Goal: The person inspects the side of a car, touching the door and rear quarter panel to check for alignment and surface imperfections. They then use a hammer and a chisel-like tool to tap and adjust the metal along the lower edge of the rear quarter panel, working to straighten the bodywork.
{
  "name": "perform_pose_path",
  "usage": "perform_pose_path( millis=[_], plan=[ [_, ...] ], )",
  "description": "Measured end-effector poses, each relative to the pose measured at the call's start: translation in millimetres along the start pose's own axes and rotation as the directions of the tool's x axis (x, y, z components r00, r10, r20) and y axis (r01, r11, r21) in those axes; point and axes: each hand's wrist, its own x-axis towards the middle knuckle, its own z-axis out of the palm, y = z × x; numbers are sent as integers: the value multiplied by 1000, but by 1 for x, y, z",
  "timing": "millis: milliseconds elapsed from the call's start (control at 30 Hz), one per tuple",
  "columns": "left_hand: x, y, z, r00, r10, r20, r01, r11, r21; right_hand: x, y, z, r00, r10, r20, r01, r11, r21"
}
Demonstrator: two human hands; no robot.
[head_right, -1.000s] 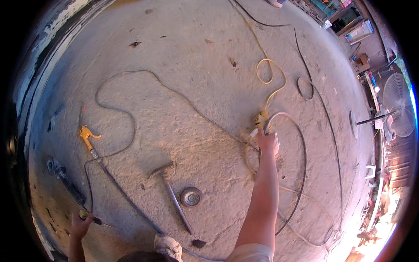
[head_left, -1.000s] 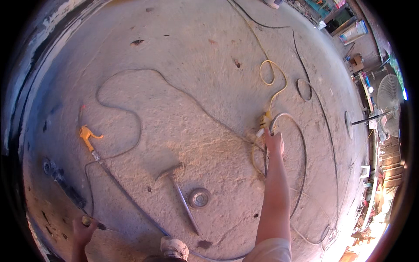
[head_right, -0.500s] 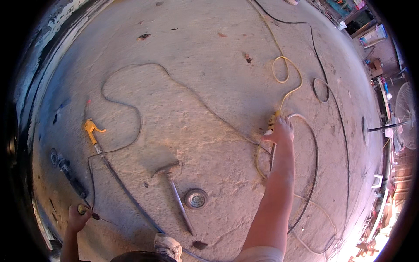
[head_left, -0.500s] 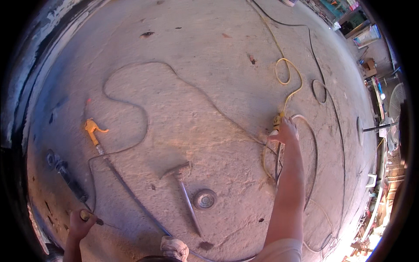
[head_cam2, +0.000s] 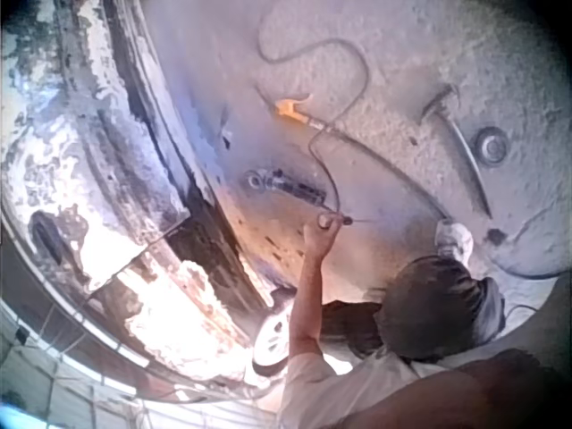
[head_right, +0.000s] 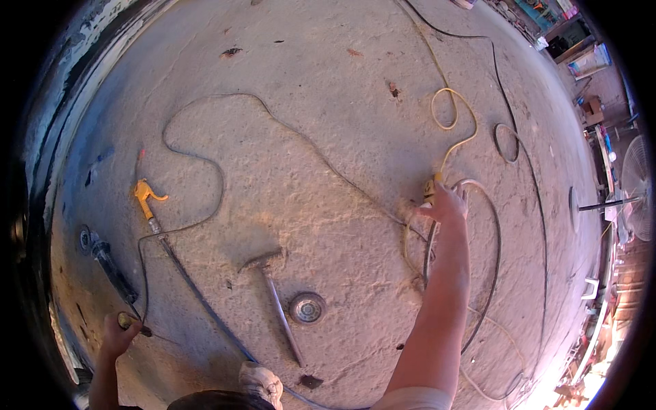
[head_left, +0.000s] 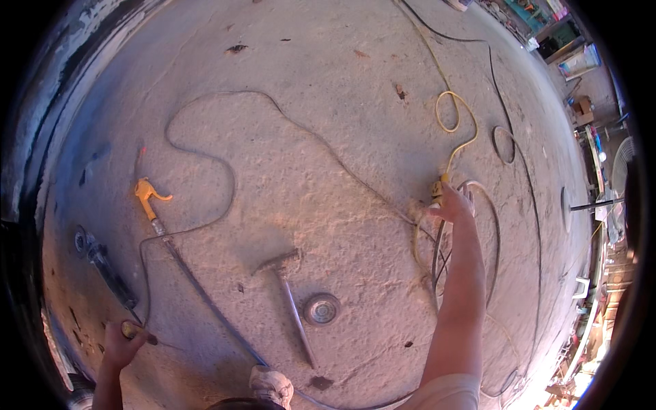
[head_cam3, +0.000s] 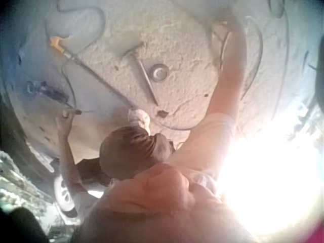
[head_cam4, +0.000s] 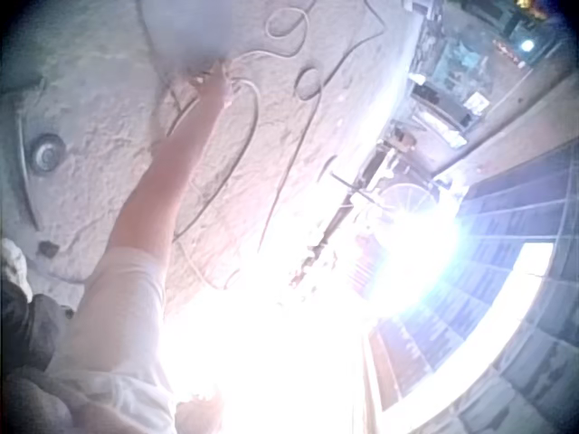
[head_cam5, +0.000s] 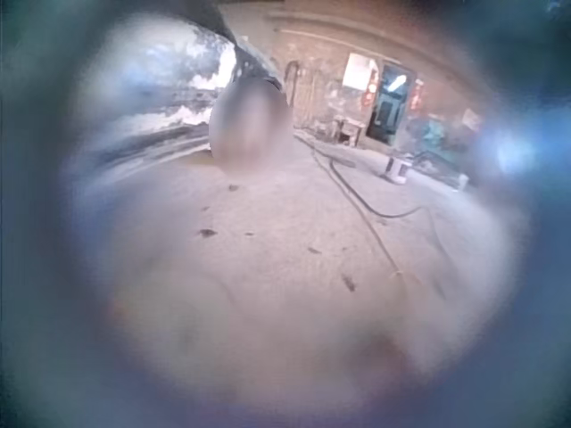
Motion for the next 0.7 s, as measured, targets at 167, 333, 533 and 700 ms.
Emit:
perform_pose_path(
  millis=[167,333,533,700],
  plan=[
    [-5,0,2,1000,13,18,-14,997,75,-6,-4,-8,998,-35,54,37,999,-36],
    [-5,-1,4,1000,13,24,-15,997,75,2,2,14,1000,-7,-27,8,999,32],
    [-5,18,-1,996,-84,28,80,991,104,3,1,13,996,-44,-74,50,995,83],
    [-4,17,-3,996,-73,44,69,993,93,4,-3,12,996,-29,-84,40,989,141]
  ],
)
